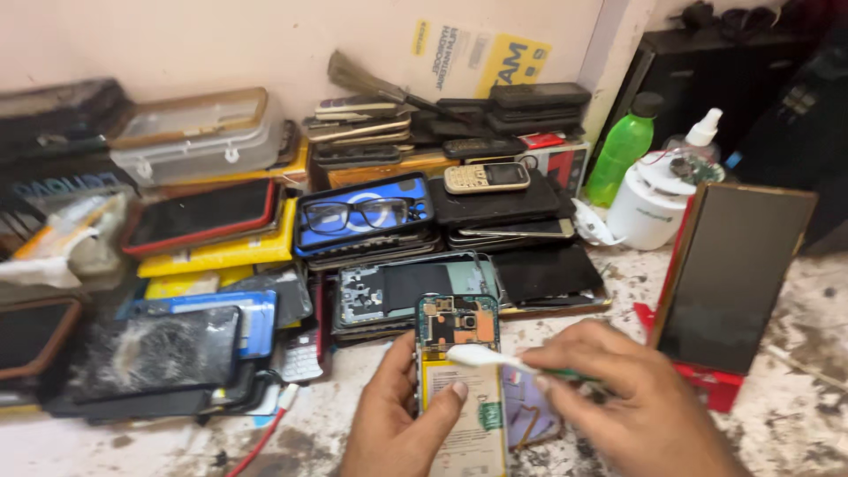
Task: The person cleans the internal circuitry of a disassembled mobile phone using a brush and then separates the motherboard from the plastic frame.
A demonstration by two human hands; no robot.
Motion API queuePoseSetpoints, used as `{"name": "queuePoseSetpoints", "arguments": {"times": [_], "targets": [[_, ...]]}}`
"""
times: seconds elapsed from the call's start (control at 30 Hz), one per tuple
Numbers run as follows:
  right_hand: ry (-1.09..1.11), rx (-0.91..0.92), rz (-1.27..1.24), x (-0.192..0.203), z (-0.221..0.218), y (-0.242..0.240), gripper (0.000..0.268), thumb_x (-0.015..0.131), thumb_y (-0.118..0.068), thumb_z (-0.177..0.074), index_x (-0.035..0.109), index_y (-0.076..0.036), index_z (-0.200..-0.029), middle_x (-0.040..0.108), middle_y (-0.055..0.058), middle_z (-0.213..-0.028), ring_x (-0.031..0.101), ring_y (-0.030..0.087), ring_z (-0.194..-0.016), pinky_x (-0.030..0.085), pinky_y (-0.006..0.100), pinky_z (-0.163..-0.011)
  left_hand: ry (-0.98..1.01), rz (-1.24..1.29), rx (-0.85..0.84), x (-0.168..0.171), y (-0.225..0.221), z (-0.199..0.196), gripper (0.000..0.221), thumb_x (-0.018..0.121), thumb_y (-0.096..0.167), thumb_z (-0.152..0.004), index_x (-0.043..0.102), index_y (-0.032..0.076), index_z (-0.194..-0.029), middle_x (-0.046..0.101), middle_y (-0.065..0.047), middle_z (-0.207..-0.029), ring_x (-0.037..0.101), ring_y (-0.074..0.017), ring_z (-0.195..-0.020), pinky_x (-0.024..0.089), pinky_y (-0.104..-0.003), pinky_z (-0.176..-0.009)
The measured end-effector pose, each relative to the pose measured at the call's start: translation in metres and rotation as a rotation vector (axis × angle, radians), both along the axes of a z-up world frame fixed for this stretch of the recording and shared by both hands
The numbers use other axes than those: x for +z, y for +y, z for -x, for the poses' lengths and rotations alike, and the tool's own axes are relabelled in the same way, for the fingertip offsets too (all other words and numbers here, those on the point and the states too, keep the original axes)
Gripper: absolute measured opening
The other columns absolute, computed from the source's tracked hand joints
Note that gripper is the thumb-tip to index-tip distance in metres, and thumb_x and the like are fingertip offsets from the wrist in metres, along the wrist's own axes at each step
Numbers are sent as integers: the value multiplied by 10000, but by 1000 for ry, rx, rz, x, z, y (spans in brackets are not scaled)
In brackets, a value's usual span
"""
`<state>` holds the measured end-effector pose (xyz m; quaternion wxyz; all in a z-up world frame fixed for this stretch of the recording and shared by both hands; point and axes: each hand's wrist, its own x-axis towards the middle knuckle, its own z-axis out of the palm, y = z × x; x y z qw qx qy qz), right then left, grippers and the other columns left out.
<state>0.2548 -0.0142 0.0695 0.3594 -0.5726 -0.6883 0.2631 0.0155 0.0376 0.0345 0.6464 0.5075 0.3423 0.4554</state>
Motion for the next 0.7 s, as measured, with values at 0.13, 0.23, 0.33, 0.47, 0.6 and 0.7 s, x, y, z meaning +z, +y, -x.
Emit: {"name": "queuePoseSetpoints", "arguments": {"times": [0.13, 0.23, 0.33, 0.47, 0.6, 0.7], "targets": [[96, -19, 146, -10, -13, -1, 280, 775, -115, -879, 823, -116, -1155, 657, 46, -1077, 653, 166, -1020, 572, 316, -815, -54, 14, -14, -4, 3, -3, 593, 619, -55, -861, 484, 1, -1436, 717, -179, -1269, 689, -219, -1172, 531, -354, -1002], [234, -21, 121, -13, -3, -6, 306, 787, -91, -869, 783, -107, -1175, 626, 73, -1018, 613, 165, -958, 569, 298, -816, -108, 29, -14, -9, 6, -3, 593, 604, -62, -860, 465, -8, -1434, 718, -196, -1275, 694, -235, -1185, 532, -371, -1014], [459, -76, 63, -10, 23, -2, 377, 808, -93, -832, 762, -72, -1205, 655, 76, -996, 615, 141, -891, 574, 289, -764, -99, 41, -28, -11, 8, -3, 606, 605, -64, -860, 472, -9, -1449, 721, -206, -1268, 699, -246, -1175, 541, -390, -1002], [345, -46, -45, 5, 41, 15, 325, 786, -109, -834, 759, -21, -1145, 684, 41, -984, 679, 121, -874, 594, 272, -730, -98, 18, -49, -11, 9, -3, 661, 604, -65, -843, 461, 21, -1483, 709, -176, -1289, 688, -221, -1192, 523, -366, -1016], [204, -73, -36, 7, 47, 17, 318, 779, -107, -828, 772, -22, -1134, 670, 50, -899, 690, 132, -829, 595, 270, -692, -34, 16, -18, -7, 4, -1, 593, 635, -43, -852, 500, 11, -1427, 731, -166, -1254, 704, -205, -1163, 539, -355, -1004], [278, -57, -66, 0, 48, 16, 272, 775, -94, -812, 756, 1, -1067, 676, 59, -944, 686, 122, -878, 606, 271, -695, -34, 35, -52, 2, 1, 1, 639, 629, -37, -847, 515, 49, -1470, 744, -146, -1231, 709, -186, -1141, 544, -341, -984]]}}
